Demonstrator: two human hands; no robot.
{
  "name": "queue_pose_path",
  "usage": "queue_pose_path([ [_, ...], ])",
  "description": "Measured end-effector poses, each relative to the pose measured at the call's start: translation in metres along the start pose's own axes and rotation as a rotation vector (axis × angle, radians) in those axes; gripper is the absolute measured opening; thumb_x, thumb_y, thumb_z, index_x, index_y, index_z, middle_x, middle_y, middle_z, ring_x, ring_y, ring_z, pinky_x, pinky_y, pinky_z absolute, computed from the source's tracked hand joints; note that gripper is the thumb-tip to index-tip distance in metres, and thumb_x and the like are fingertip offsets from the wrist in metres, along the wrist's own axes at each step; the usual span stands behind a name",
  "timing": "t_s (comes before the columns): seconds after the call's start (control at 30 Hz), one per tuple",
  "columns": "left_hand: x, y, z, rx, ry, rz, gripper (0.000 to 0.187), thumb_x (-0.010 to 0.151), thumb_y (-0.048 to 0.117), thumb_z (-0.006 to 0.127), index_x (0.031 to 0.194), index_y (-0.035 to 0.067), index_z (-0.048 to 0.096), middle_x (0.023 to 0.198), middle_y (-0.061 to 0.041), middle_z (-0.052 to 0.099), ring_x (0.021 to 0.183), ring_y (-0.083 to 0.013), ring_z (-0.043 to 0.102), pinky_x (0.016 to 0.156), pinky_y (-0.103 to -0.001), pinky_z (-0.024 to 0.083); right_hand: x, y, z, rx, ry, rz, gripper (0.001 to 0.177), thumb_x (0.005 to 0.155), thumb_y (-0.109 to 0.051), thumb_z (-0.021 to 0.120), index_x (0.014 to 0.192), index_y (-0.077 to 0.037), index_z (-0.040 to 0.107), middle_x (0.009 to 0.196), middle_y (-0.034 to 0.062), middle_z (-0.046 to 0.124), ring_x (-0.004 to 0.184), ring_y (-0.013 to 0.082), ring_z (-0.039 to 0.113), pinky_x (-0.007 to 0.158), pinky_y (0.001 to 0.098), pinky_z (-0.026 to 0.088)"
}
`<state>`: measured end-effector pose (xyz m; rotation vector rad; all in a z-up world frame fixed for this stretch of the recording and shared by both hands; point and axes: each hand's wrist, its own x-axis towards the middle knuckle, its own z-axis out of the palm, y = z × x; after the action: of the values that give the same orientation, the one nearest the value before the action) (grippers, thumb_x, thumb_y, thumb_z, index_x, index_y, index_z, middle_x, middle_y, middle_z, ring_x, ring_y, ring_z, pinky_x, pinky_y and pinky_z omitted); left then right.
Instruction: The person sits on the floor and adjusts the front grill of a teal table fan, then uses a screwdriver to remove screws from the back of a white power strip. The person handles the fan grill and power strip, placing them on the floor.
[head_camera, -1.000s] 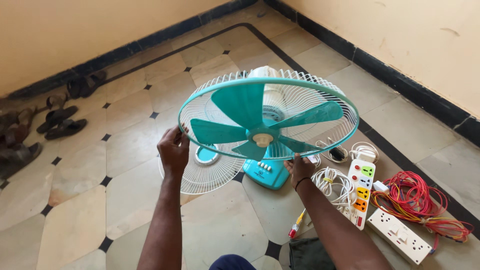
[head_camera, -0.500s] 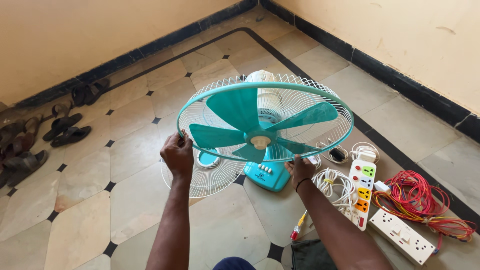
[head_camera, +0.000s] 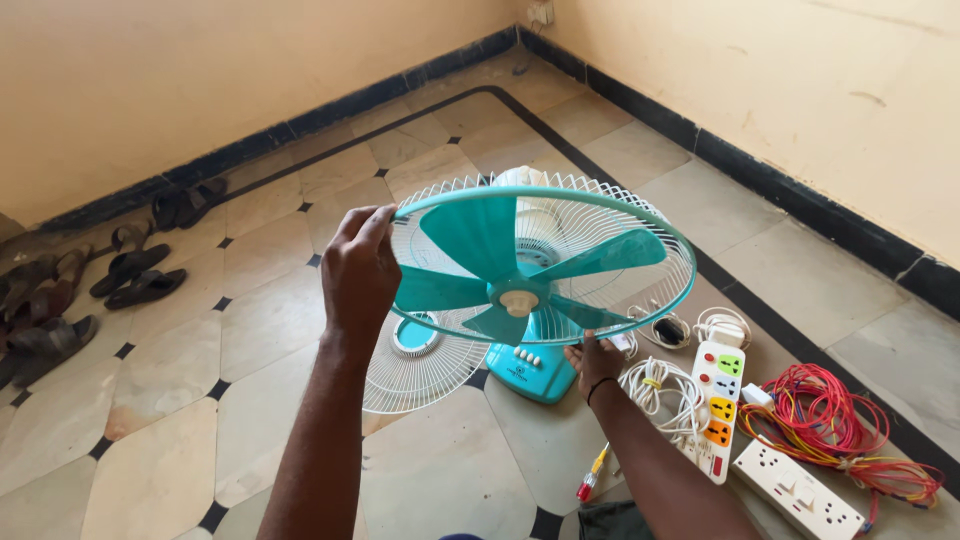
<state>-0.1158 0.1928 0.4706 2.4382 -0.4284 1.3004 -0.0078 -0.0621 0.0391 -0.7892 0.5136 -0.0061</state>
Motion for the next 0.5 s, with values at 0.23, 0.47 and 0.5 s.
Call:
queue_pose_path([
  [0.23, -0.003, -0.004, 0.012, 0.248, -0.001, 0.087, 0.018, 0.095, -0.001, 0.064, 0.111, -0.003, 0.071, 0.102, -0.015, 0.071, 0.083, -0.0292, 0.074, 0.07, -0.038, 0.063, -0.005, -0.008, 0.008, 0.006, 0.009, 0.003, 0.027, 0.104, -0.021, 0.059, 0.107, 0.006, 0.055, 0.098, 0.0173, 0.064, 0.085, 0.03, 0.072, 0.077, 0.0399, 0.066],
  [0.47, -0.003, -0.006, 0.02, 0.312, -0.012, 0.1, 0.016, 0.095, 0.003, 0.065, 0.109, -0.004, 0.07, 0.096, -0.015, 0.068, 0.076, -0.0278, 0.072, 0.067, -0.038, 0.063, -0.009, -0.009, 0.01, 0.012, 0.037, -0.005, 0.026, 0.102, -0.019, 0.06, 0.11, 0.006, 0.056, 0.096, 0.0183, 0.066, 0.08, 0.0296, 0.072, 0.075, 0.0406, 0.066],
  [0.5, -0.003, -0.006, 0.02, 0.315, -0.011, 0.101, 0.016, 0.097, 0.003, 0.065, 0.109, -0.004, 0.07, 0.096, -0.015, 0.067, 0.076, -0.0275, 0.072, 0.067, -0.038, 0.063, -0.008, -0.009, 0.011, 0.012, 0.034, -0.006, 0.026, 0.102, -0.019, 0.06, 0.111, 0.006, 0.057, 0.096, 0.0182, 0.066, 0.08, 0.0293, 0.072, 0.074, 0.0407, 0.066],
])
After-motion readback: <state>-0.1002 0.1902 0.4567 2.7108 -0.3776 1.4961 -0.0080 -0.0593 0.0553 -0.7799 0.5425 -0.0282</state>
